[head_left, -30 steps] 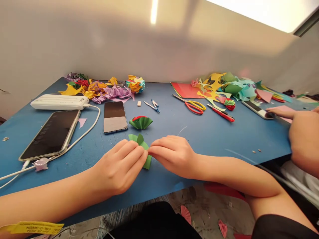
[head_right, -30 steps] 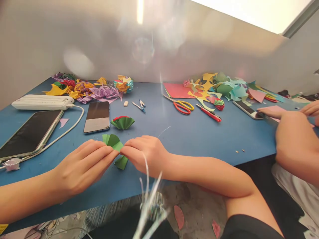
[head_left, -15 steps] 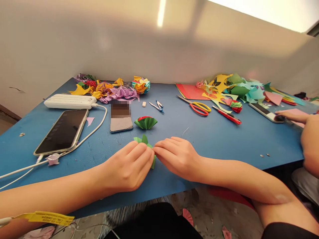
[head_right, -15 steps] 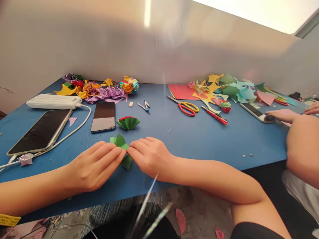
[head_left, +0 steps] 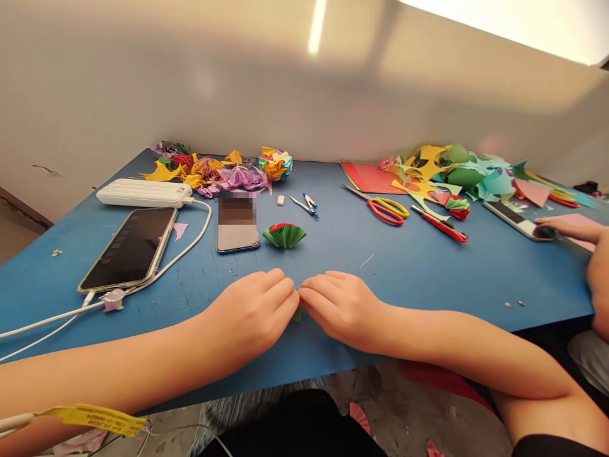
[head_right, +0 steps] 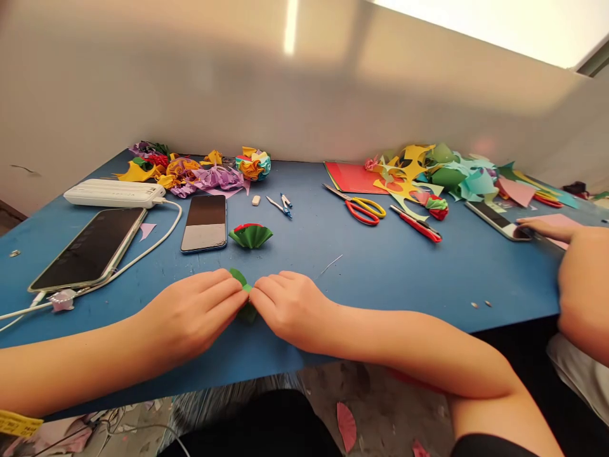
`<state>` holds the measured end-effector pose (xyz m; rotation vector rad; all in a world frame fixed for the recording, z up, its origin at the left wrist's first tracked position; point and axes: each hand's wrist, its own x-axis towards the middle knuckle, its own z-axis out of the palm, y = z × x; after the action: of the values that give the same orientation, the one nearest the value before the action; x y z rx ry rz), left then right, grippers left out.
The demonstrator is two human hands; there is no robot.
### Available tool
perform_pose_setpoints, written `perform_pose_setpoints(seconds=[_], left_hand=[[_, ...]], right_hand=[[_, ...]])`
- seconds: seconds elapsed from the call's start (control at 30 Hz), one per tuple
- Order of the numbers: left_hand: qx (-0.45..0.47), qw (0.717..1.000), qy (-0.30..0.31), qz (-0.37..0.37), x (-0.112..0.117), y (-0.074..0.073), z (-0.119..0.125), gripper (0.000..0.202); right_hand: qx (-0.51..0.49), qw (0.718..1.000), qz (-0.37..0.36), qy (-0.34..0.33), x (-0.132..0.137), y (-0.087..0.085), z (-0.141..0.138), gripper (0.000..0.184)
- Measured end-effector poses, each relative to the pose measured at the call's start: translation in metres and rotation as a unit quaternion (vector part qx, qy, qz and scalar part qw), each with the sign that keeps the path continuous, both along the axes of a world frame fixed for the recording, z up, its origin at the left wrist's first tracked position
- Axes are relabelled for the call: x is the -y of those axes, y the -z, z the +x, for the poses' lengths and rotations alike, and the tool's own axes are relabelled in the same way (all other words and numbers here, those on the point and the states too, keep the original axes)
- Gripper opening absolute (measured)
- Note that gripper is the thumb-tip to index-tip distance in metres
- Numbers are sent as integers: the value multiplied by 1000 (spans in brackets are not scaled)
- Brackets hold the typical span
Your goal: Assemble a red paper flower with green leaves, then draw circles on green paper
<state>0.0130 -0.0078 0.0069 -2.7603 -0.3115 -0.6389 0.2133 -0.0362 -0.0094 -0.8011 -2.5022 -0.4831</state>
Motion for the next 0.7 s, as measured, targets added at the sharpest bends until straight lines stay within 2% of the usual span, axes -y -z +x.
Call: perform_pose_setpoints(seconds=[0.07, 0.17, 0.27, 0.37, 0.43, 0.47, 0.53, 0.6, 0.63, 0.7], left_hand=[[17, 997, 28, 73, -1, 1, 0, 20], [17, 997, 27, 72, -2, 1, 0, 21], [24, 998, -6, -50, -3, -2, -1, 20], [59, 973, -53, -218, -3, -7, -2, 17], [71, 963, -68, -249, -3, -10, -3, 16], [68, 973, -56, -215, -3, -11, -3, 16], [40, 997, 5, -67, -3, -11, -4, 19], [-3, 994, 68, 84, -3, -11, -4, 20], [-16, 989, 81, 123, -3, -10, -4, 20], [-20, 992, 61, 109, -3, -10, -3, 20]], right_hand=[[7, 1000, 14, -4, -1, -1, 1, 18], [28, 998, 53, -9, -1, -5, 1, 17], [65, 989, 129, -24, 0, -8, 2, 11], [110, 973, 200, -41, 3, -10, 3, 12], [120, 970, 208, -39, 3, -11, 3, 14], [110, 975, 192, -33, 3, -11, 3, 12], [69, 990, 126, -18, 0, -11, 3, 9], [25, 999, 42, -7, -3, -12, 3, 12], [13, 1000, 14, -4, -4, -12, 4, 13], [18, 1000, 13, -4, -5, -14, 4, 13]])
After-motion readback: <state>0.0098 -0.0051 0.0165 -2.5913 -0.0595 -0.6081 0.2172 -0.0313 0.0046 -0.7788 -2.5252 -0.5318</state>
